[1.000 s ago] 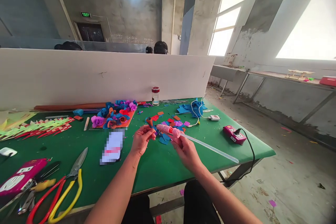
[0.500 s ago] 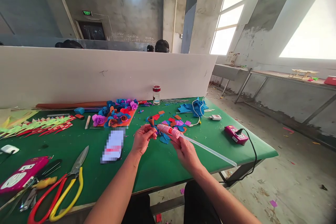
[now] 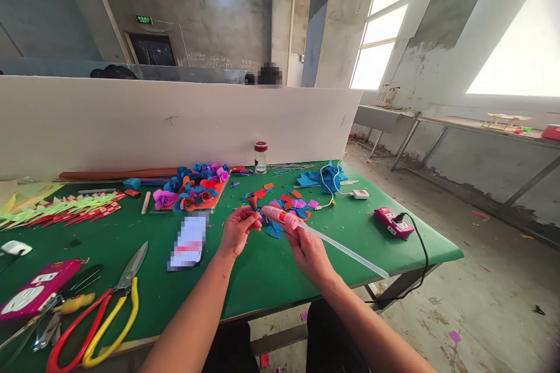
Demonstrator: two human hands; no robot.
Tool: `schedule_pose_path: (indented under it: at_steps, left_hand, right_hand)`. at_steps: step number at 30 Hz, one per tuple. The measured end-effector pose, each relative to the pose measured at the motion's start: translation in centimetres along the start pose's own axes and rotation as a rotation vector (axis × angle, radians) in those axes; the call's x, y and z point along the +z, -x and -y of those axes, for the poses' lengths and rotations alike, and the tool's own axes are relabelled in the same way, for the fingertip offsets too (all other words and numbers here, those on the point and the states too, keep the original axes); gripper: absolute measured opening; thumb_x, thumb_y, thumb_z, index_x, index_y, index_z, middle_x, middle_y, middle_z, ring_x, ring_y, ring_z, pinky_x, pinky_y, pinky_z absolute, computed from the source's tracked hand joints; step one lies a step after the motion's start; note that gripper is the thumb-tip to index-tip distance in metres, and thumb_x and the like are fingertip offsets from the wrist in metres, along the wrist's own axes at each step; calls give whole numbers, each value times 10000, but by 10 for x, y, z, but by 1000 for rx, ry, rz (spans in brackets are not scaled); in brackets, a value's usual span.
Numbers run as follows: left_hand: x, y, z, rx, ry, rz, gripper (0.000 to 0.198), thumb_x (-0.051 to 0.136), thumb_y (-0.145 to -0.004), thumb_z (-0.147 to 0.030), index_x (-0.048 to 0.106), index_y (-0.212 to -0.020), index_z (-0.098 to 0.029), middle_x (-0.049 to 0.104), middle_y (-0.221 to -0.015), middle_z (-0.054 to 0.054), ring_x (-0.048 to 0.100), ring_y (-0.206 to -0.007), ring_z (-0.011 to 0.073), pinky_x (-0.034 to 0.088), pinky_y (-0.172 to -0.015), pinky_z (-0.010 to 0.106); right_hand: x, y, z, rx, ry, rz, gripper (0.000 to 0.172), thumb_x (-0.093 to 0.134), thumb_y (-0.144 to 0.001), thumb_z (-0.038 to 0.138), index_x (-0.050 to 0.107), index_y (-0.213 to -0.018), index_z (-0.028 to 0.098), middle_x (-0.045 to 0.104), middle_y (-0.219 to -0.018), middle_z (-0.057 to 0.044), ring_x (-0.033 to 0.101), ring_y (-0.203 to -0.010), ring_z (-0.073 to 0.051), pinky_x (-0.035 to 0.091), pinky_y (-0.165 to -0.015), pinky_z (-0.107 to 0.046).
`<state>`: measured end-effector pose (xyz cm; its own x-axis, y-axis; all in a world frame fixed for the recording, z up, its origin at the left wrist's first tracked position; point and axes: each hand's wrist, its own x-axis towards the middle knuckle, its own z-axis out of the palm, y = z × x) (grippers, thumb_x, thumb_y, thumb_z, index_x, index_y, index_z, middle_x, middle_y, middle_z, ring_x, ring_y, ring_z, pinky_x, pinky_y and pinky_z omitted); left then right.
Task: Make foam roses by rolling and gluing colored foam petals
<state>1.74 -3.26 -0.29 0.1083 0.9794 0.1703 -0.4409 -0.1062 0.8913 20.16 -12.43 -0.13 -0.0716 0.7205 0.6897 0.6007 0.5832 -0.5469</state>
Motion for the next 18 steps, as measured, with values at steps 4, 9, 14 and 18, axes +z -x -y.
schedule_pose_path:
  at_steps: [4, 9, 14, 18]
  left_hand:
    - [2, 1, -2, -2, -5, 0, 315, 871, -561, -252, 661, -780, -169, 700, -645, 6, 598, -506, 123, 484, -489, 257]
    - [2, 1, -2, -9, -6, 1, 320, 871, -561, -252, 658, -787, -173, 705, -646, 9, 602, -505, 126, 482, -489, 257]
    - [3, 1, -2, 2, -10, 0, 312, 869, -555, -246, 663, -778, -175, 700, -637, 5, 597, -496, 126, 471, -476, 254]
    - [3, 0, -2, 3, -13, 3, 309, 865, -558, -249, 663, -779, -174, 696, -635, 3, 595, -495, 124, 471, -477, 253]
  right_hand:
    - [2, 2, -3, 8, 11, 0, 327, 432, -959, 217, 522, -1273, 218, 664, -1220, -130, 654, -1083, -253, 545, -894, -380]
    - [2, 3, -3, 7, 22, 2, 361, 441, -955, 208, 525, -1306, 221, 653, -1253, -128, 648, -1109, -260, 546, -909, -389]
    - [2, 1, -2, -4, 15, -3, 362, 435, -957, 206, 520, -1308, 235, 654, -1249, -119, 652, -1094, -257, 548, -899, -395]
    - [2, 2, -4, 0, 15, 3, 340, 434, -962, 214, 518, -1291, 224, 652, -1247, -124, 652, -1089, -253, 545, -895, -384]
